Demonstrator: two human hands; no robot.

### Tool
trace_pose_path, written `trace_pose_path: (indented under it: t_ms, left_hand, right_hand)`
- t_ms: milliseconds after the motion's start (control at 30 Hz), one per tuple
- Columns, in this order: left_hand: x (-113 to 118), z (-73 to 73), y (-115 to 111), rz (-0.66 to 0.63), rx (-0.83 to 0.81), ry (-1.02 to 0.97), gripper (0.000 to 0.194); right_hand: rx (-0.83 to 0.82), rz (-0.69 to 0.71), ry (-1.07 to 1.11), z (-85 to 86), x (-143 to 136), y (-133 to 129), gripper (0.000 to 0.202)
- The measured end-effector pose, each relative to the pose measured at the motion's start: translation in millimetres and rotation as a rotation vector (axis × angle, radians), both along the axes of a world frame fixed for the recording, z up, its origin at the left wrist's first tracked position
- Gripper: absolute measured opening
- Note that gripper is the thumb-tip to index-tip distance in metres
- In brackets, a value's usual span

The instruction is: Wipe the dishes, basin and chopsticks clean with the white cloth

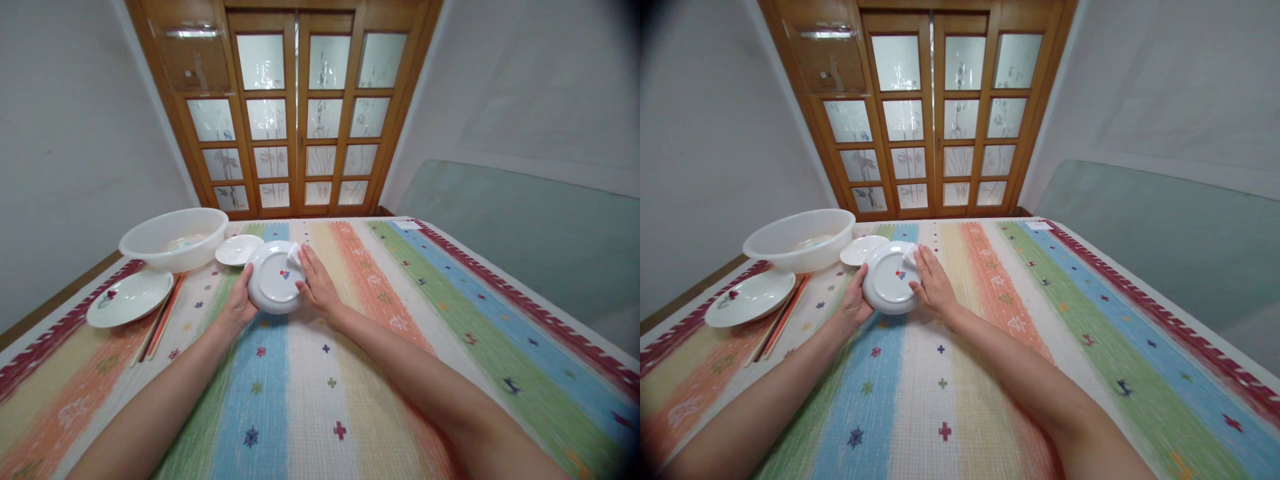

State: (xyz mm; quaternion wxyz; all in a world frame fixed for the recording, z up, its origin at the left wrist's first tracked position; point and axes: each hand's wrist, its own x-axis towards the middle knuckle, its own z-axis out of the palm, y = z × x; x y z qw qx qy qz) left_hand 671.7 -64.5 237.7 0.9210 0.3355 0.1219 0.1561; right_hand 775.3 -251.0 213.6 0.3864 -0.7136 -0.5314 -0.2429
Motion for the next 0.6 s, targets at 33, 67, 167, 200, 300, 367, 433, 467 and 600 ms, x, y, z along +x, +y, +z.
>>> trace_pose_path:
  t_ms: [33, 67, 167, 200, 300, 367, 433, 467, 600]
  left_hand:
    - [-0.4, -1.2, -0.8, -0.019, 0.001, 0.013, 0.057]
    - [-0.7, -2.2, -1.4, -0.029, 0.001, 0.02, 0.056]
    - [-0.9, -4.4, -0.5, -0.023, 0.002, 0.028, 0.054]
    - [-0.6, -4.9, 0.8, -0.006, 0.004, 0.033, 0.053]
    - [1.4, -5.7, 7.3, 0.075, 0.014, 0.044, 0.049]
    - [3.4, -4.3, 12.1, 0.133, 0.003, 0.029, 0.049]
    - [5.0, -0.8, 15.7, 0.18, -0.016, -0.007, 0.05]
    - [5.4, 1.6, 16.7, 0.201, -0.024, -0.028, 0.05]
    - [4.5, 12.1, 16.1, 0.277, -0.03, -0.09, 0.045]
  right_hand:
    - [0.004, 0.006, 0.03, 1.5, 4.1, -2.0, 0.069]
    - [0.005, 0.016, 0.062, 2.1, 7.3, -3.8, 0.067]
    - [0.024, 0.033, 0.169, -3.1, 11.9, -6.6, 0.067]
    - [0.034, 0.037, 0.199, -6.8, 11.9, -6.3, 0.07]
    - [0.035, 0.068, 0.268, -19.8, 6.8, -1.4, 0.081]
    - [0.017, 0.079, 0.313, -27.2, -0.6, 3.8, 0.084]
    - [0.003, 0.068, 0.354, -31.6, -11.4, 8.5, 0.085]
    - [0.001, 0.06, 0.365, -32.4, -17.9, 10.2, 0.085]
    - [-0.006, 0.079, 0.32, -27.6, -43.7, 11.7, 0.08]
